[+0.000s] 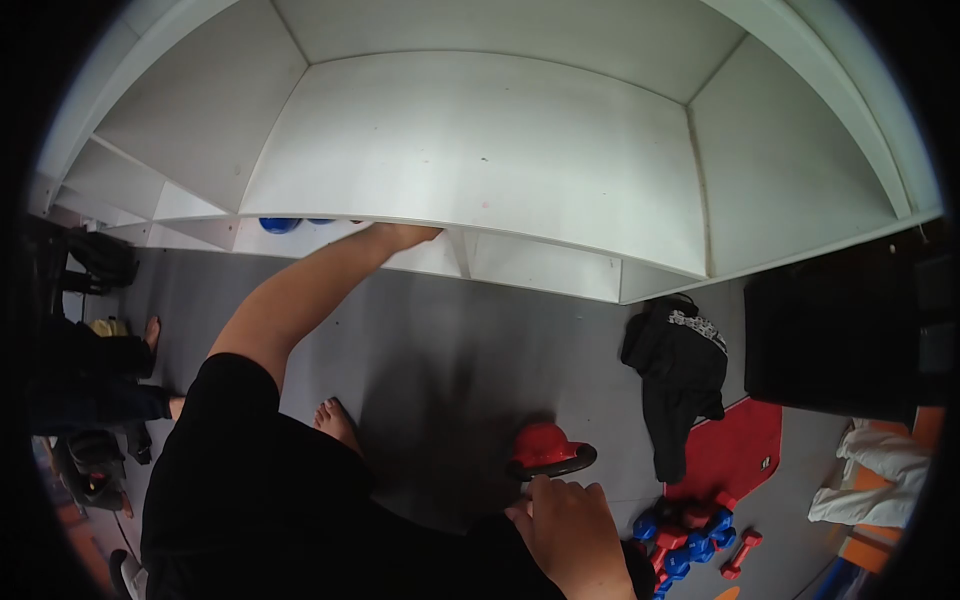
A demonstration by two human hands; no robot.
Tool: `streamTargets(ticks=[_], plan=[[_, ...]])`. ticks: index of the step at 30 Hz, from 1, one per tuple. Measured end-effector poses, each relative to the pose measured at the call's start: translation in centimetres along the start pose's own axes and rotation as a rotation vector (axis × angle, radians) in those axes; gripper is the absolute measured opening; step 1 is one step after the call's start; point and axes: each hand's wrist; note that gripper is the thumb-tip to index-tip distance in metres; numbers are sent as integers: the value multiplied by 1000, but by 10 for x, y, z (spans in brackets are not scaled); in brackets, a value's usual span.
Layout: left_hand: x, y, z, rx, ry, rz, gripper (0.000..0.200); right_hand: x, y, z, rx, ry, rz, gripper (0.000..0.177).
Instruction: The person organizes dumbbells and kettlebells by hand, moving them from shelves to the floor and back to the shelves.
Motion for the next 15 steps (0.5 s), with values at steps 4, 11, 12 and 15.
streamTargets(ticks=[4,11,12,15], plan=[[-5,1,-18,-105,-67,11,40,9,-9,-16,-22,38,-47,30],[57,77,-4,-153,-435,295,21,11,-5,-21,28,69,-59,32],[70,75,-11,-146,-432,331,22,11,-4,-21,16,58,-70,32],[125,87,-32,16,-516,309,23,10,-2,-24,-49,48,-110,31]])
Point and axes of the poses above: each hand's wrist, its own x-axis away from the middle knuckle, its own y-axis out of the back of the hand, z = x × y, and after that the axes turned 14 degrees about -x, right-handed
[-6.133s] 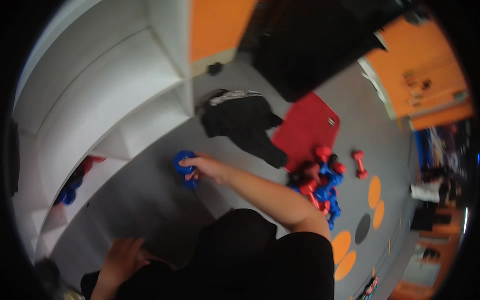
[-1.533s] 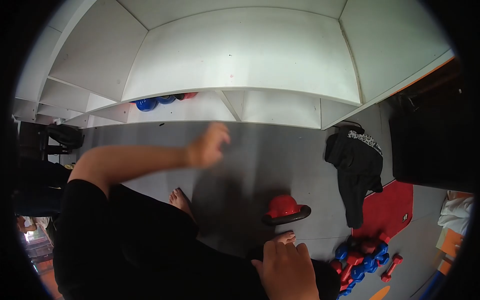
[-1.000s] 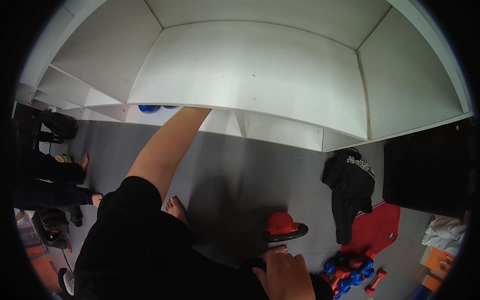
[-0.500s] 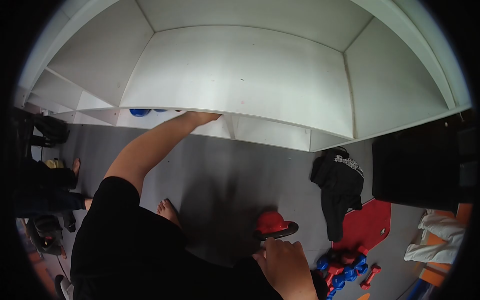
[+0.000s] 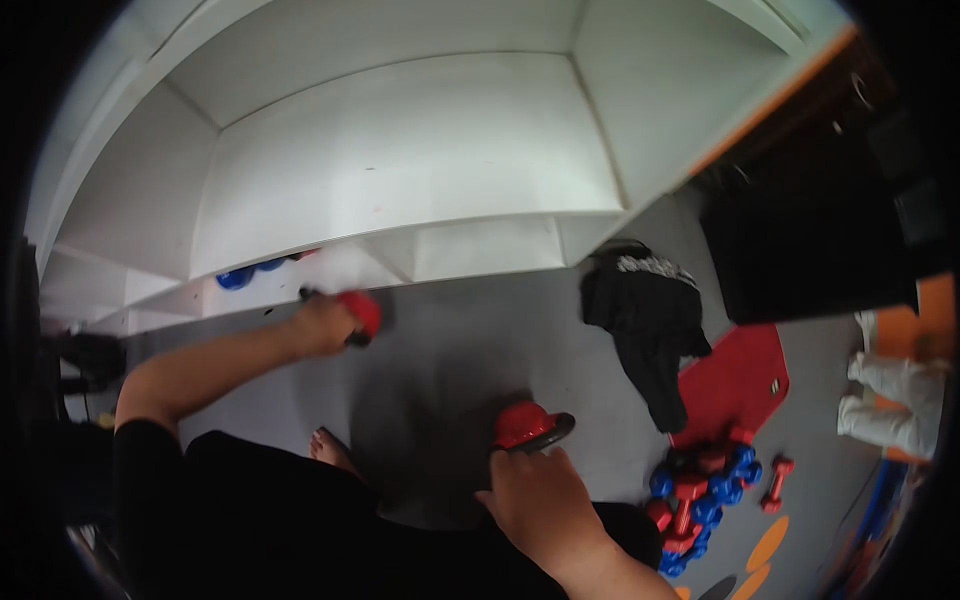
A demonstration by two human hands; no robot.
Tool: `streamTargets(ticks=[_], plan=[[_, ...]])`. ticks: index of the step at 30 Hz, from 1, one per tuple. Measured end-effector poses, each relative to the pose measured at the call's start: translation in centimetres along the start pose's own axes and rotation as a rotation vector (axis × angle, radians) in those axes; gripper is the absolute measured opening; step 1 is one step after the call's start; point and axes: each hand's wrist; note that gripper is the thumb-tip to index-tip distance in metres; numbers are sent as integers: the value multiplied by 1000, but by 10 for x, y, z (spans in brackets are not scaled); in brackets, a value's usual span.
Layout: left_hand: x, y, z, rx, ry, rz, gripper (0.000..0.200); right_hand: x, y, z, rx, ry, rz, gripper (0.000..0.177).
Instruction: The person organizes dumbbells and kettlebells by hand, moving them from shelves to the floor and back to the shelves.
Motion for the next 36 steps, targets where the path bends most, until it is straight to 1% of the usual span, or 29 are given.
streamTargets(ticks=[1,2,3,4,5,6,7,9,10,11,12,13,14,15,16,18,19,20,22,23,24,26,27,28,30,31,33,35,36], plan=[[16,0,-16,89,-75,-61,24,-2,-4,-3,-6,56,-15,29],[24,0,-33,82,-146,-13,25,-1,-7,-6,-9,91,-42,28],[29,-9,-50,185,-219,33,25,-3,-11,-9,-5,59,5,29],[30,-34,-65,156,-305,22,25,-3,-12,-10,-3,9,45,30],[29,-41,-87,125,-415,153,28,0,-11,-9,37,1,41,32],[40,-59,-110,0,-507,129,30,-3,-9,-10,85,16,39,34],[43,-69,-128,21,-559,206,33,-3,-7,-12,114,1,54,36],[55,-6,-142,61,-724,124,32,-8,-5,-14,138,-25,59,38],[56,-9,-149,46,-751,126,32,-8,-6,-14,114,-24,114,39],[61,-19,-160,36,-786,-65,31,-9,-5,-17,102,-19,163,40],[65,-26,-166,31,-818,-251,30,-12,-2,-19,97,-37,150,40],[63,-23,-172,18,-835,-258,30,-15,6,-22,-19,-32,220,42],[63,-16,-181,-26,-840,-343,27,-18,13,-28,-139,-24,288,44],[62,-10,-186,-66,-842,-425,24,-21,17,-37,-266,-24,299,49],[62,-5,-189,-71,-851,-423,24,-25,21,-48,-273,-28,292,49],[58,5,-189,-21,-769,-299,18,-33,25,-73,-648,-11,363,56],[53,3,-190,-29,-769,-304,18,-44,21,-89,-721,-23,436,66],[46,-4,-191,-58,-760,-322,17,-52,9,-105,-720,-22,428,66],[38,-6,-193,-89,-741,-357,15,-69,-15,-146,-694,19,497,79],[34,-3,-194,-68,-707,-226,16,-79,-35,-169,-678,-28,530,74],[30,-1,-195,-50,-674,-97,17,-88,-54,-188,-675,-37,516,74],[31,6,-189,-36,-736,-118,20,-100,-84,-207,-116,33,724,53],[31,11,-186,-15,-782,-131,24,-100,-85,-205,-61,8,695,37],[30,15,-184,-22,-792,-139,24,-101,-83,-203,-62,-4,685,37],[26,21,-183,-8,-897,-162,30,-97,-81,-199,-9,12,659,39],[23,16,-181,-20,-920,-155,30,-88,-75,-191,9,10,643,39],[16,1,-178,-51,-832,-132,30,-89,-82,-192,-10,16,625,40],[10,-13,-181,-73,-807,-107,30,-82,-82,-195,-9,28,608,40],[9,-19,-182,-82,-773,-81,30,-76,-80,-195,-48,11,547,39]])
Point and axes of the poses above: each hand's wrist, its own x-axis away from the middle knuckle, its own y-axis out of the back of the hand, z = x × y, and after that the axes turned 14 degrees about -x, right-handed
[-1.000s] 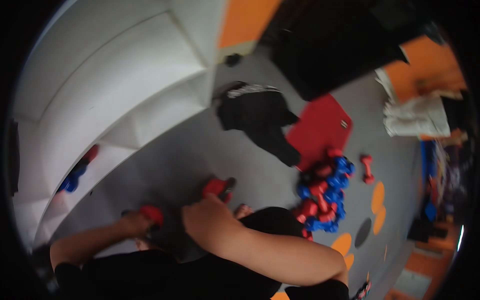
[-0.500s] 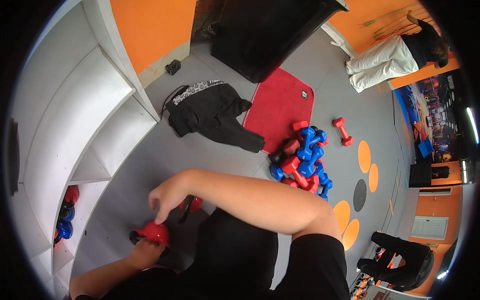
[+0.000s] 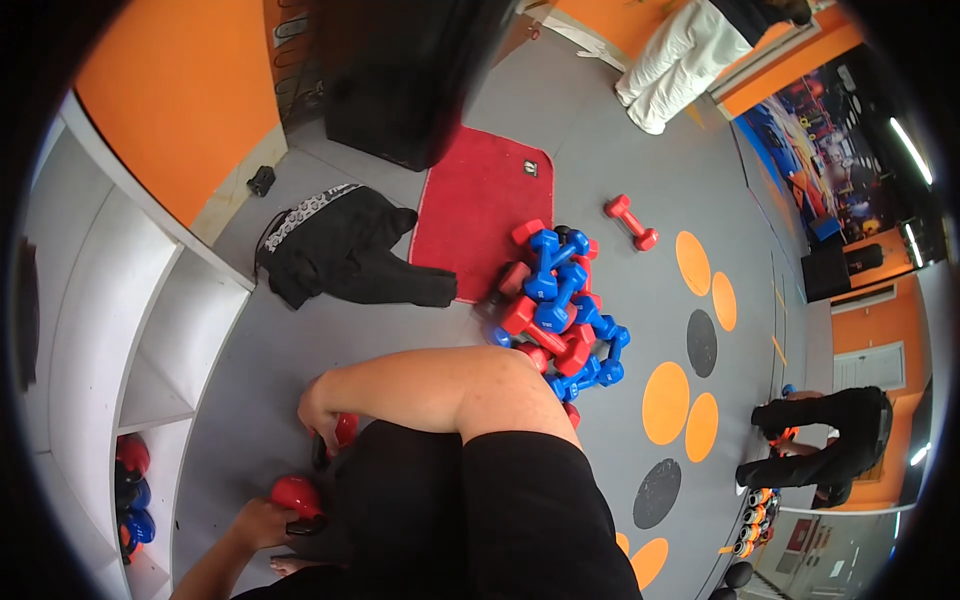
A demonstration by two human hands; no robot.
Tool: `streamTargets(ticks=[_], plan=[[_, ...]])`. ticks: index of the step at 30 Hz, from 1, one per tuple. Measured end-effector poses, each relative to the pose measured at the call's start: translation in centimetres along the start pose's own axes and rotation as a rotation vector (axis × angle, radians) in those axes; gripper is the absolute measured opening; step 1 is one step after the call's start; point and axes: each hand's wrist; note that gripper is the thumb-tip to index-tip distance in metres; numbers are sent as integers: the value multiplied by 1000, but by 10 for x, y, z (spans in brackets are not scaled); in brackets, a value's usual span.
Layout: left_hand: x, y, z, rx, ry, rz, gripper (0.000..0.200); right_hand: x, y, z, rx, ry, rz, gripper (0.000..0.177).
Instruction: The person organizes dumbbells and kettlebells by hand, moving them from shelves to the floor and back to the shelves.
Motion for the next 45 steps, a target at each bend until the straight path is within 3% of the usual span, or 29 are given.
streamTargets(ticks=[5,7,9,13,14,16,18,19,22,24,25,30,32,33,34,36,37,38,39,40,42,45], plan=[[6,-4,-2,31,79,63,31,26,-33,-31,-99,96,-99,34],[8,-9,1,57,113,100,31,61,-53,-42,-257,35,-502,27],[10,-8,5,71,78,121,30,110,-64,-44,-326,4,-731,24],[4,-5,3,55,70,232,27,242,-60,-33,-581,-276,-1052,33],[2,-4,3,52,64,224,25,267,-74,-52,-670,-240,-1202,36],[0,-7,4,46,49,224,24,331,-70,-42,-971,-529,-1351,36],[1,-16,7,17,7,227,19,373,-90,-63,-1288,-509,-1749,28],[1,-14,7,19,1,233,19,384,-92,-73,-1277,-600,-2010,21],[2,-17,6,17,-5,216,18,431,-129,-138,-1339,-478,-2301,23],[6,-38,7,-21,23,214,22,448,-142,-180,-1366,-564,-2408,23],[3,-30,7,-16,25,214,22,452,-155,-208,-1364,-565,-2402,23],[-4,11,6,-3,-10,181,29,446,-250,-365,-1167,-979,-2549,29],[-7,21,-1,69,29,84,30,417,-267,-386,-1249,-876,-2722,34],[-14,24,-2,103,43,-26,32,408,-284,-406,-1238,-1090,-2673,42],[-19,25,-7,117,48,-5,32,402,-294,-422,-1254,-1108,-2645,42],[-23,29,-12,115,130,223,37,392,-326,-446,-1054,-1436,-2592,44],[-28,36,-10,111,124,250,37,400,-356,-471,-1110,-1328,-2648,43],[-35,48,-10,160,148,289,34,412,-363,-469,-1166,-1366,-2548,37],[-49,58,-9,206,177,311,32,421,-358,-457,-1345,-1117,-2596,33],[-64,69,-7,192,166,324,32,432,-370,-464,-1420,-1033,-2574,34],[-90,89,-3,166,221,537,27,442,-387,-465,-1390,-1067,-2416,42],[-98,77,-1,239,365,443,27,430,-370,-444,-1445,-973,-2370,53]])
Point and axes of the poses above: each hand's wrist, its own x-axis away from the middle knuckle, its own y-axis out of the back of the hand, z = x × y, and after that the axes turned 14 degrees about -x, right-handed
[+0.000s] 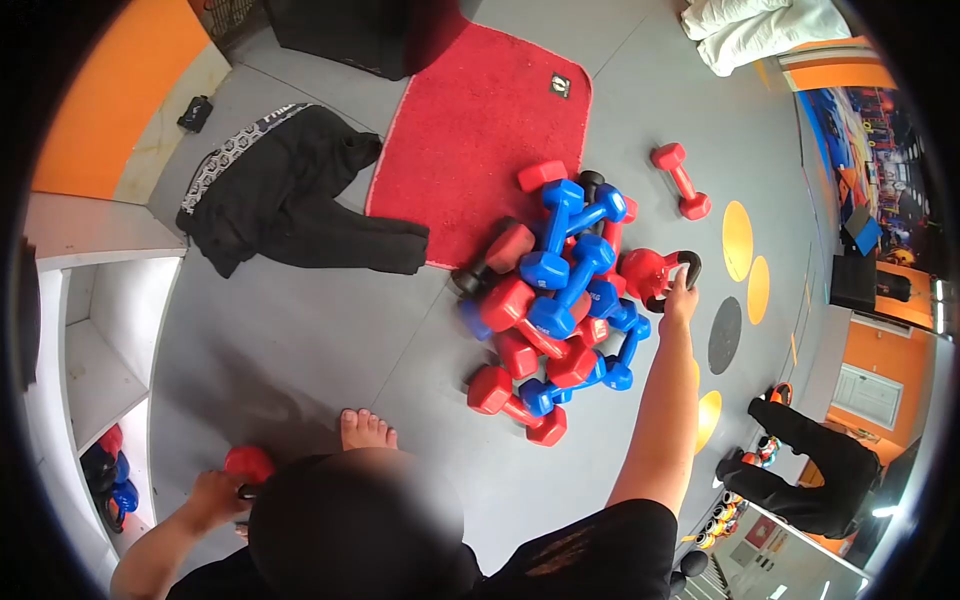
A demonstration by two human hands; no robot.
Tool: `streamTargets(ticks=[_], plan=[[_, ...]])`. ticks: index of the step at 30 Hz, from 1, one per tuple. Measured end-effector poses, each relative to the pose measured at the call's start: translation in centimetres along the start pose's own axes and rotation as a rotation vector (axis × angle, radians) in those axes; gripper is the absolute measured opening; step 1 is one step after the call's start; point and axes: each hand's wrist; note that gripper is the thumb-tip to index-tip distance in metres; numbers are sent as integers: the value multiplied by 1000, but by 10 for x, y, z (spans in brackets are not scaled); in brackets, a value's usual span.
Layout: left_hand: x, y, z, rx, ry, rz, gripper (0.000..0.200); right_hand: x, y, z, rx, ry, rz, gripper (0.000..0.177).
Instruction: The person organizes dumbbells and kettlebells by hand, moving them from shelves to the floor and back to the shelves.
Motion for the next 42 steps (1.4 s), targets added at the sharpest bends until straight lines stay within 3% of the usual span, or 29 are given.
streamTargets(ticks=[1,3,5,6,7,9,10,11,13,15,17,19,21,23,24,25,28,29,30,31,34,36,40,42], plan=[[0,-2,-1,-3,14,-2,27,22,-13,11,-10,-6,10,53],[0,6,-9,114,51,-156,27,88,-55,45,630,171,-761,64],[-4,41,-32,207,53,-369,27,149,-72,49,575,700,-542,63],[-10,52,-39,232,58,-370,27,209,-88,62,455,1113,-162,58],[-20,62,-45,255,59,-375,27,278,-106,77,278,1032,252,62],[-33,81,-65,424,7,-520,28,388,-132,94,251,708,1106,67],[-43,91,-71,492,-29,-479,32,438,-144,96,348,930,1226,69],[-50,98,-76,560,-68,-432,36,473,-157,99,274,908,1451,72],[-59,115,-88,636,-116,-419,41,516,-179,74,372,1314,1320,54],[-63,108,-90,717,-168,-395,47,522,-191,61,410,1288,1358,43],[-58,98,-95,740,-324,-578,56,519,-196,52,453,1253,1401,33],[-34,102,-81,798,-299,-512,49,511,-196,51,774,1288,1468,19],[-3,106,-48,716,-374,-619,37,510,-195,50,795,1328,1419,13],[45,111,-25,851,-86,-506,28,519,-197,44,772,1480,1509,15],[60,101,-12,816,-18,-541,29,535,-199,49,974,1498,1488,14],[74,88,1,779,51,-574,31,538,-202,50,963,1507,1496,14],[124,53,30,622,245,-428,33,534,-217,57,1085,1038,1566,23],[137,34,40,646,287,-443,33,520,-216,52,951,1012,1542,22],[150,10,51,492,213,-494,35,506,-214,51,816,985,1530,21],[163,-12,59,333,144,-536,36,509,-209,76,879,812,1511,21],[191,-42,79,347,189,-555,31,496,-199,79,773,485,1425,31],[200,-44,88,386,177,-596,24,493,-195,88,827,446,1311,27],[196,-68,112,485,169,-711,29,460,-179,83,855,619,1263,22],[191,-82,136,648,227,-498,36,449,-177,76,1012,639,1204,26]])
Point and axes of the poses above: each hand's wrist, its own x-axis away from the middle knuckle, its own y-axis out of the back of the hand, z = x × y, and after that the axes turned 14 degrees about -x, right-handed
